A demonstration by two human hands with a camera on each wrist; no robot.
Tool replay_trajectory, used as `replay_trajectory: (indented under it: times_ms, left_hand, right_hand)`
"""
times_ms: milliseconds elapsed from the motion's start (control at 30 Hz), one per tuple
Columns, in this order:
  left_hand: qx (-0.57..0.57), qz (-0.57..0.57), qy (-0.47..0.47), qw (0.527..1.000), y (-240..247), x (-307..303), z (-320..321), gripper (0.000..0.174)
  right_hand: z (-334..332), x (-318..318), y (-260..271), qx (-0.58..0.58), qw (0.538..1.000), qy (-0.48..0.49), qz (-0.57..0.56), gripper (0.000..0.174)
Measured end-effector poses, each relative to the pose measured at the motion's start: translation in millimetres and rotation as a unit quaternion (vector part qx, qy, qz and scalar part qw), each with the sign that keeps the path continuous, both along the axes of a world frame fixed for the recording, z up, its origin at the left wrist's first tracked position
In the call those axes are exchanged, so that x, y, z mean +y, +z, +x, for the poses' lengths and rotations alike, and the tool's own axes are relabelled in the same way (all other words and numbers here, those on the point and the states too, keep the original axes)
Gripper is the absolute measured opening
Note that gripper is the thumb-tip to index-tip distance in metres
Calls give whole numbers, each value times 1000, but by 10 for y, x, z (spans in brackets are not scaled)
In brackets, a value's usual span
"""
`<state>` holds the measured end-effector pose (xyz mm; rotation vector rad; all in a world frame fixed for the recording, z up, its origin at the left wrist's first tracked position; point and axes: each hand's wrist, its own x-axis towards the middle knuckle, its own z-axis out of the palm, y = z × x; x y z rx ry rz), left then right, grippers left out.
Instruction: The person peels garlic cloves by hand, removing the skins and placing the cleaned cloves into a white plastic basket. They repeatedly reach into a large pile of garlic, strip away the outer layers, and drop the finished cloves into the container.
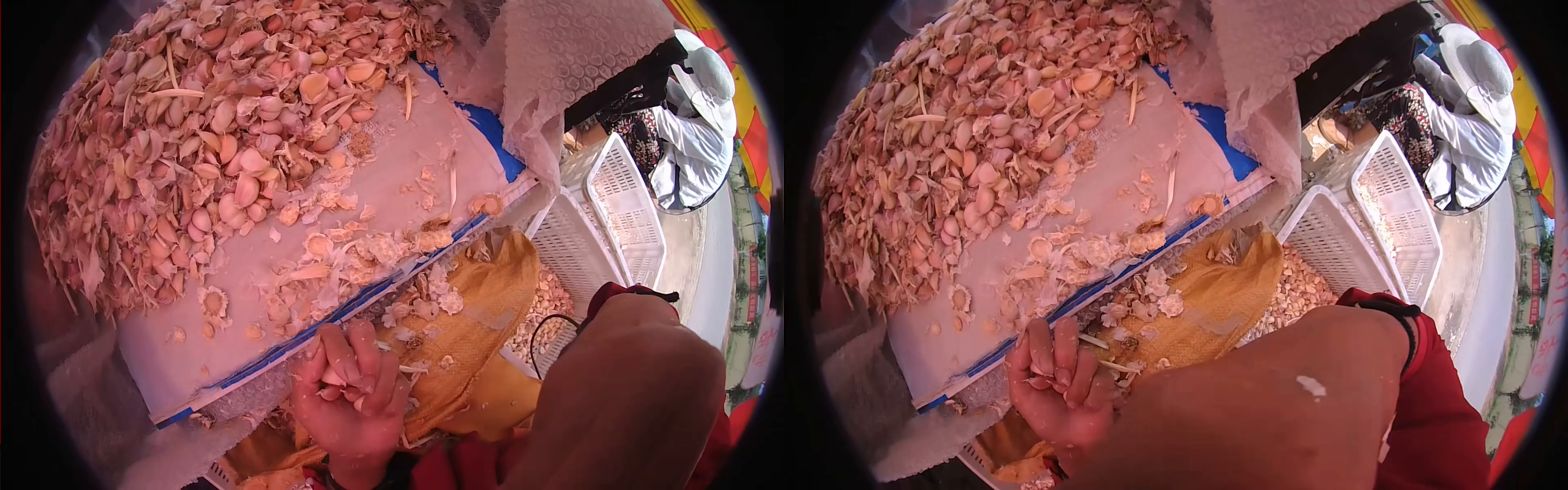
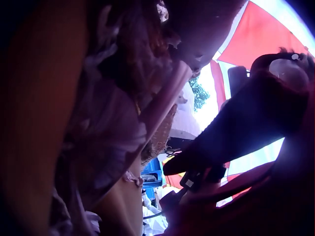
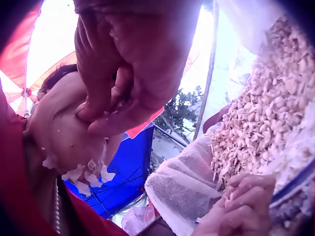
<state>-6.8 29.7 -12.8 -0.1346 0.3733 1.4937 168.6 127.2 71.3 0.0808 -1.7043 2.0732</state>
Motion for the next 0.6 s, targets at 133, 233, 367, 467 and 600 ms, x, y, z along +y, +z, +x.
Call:
replay_trajectory:
  times_ms: [133,233,367,467,600]
  left_hand:
    - [0,10,-14,1000,12,-5,30,34]
    - [1,5,-50,999,-2,10,19,33]
    - [-64,-196,-27,978,166,56,121,34]
    - [-84,-96,-43,991,36,24,55,36]
    - [-110,-51,-39,992,62,8,14,33]
  right_hand:
    - [12,29,-27,-7,999,-16,33,30]
    - [4,79,-75,-16,997,-35,72,34]
    - [-151,180,-271,-76,970,-73,218,39]
    - [-204,176,-405,-174,895,-173,372,54]
    - [31,432,-403,-227,855,-357,300,58]
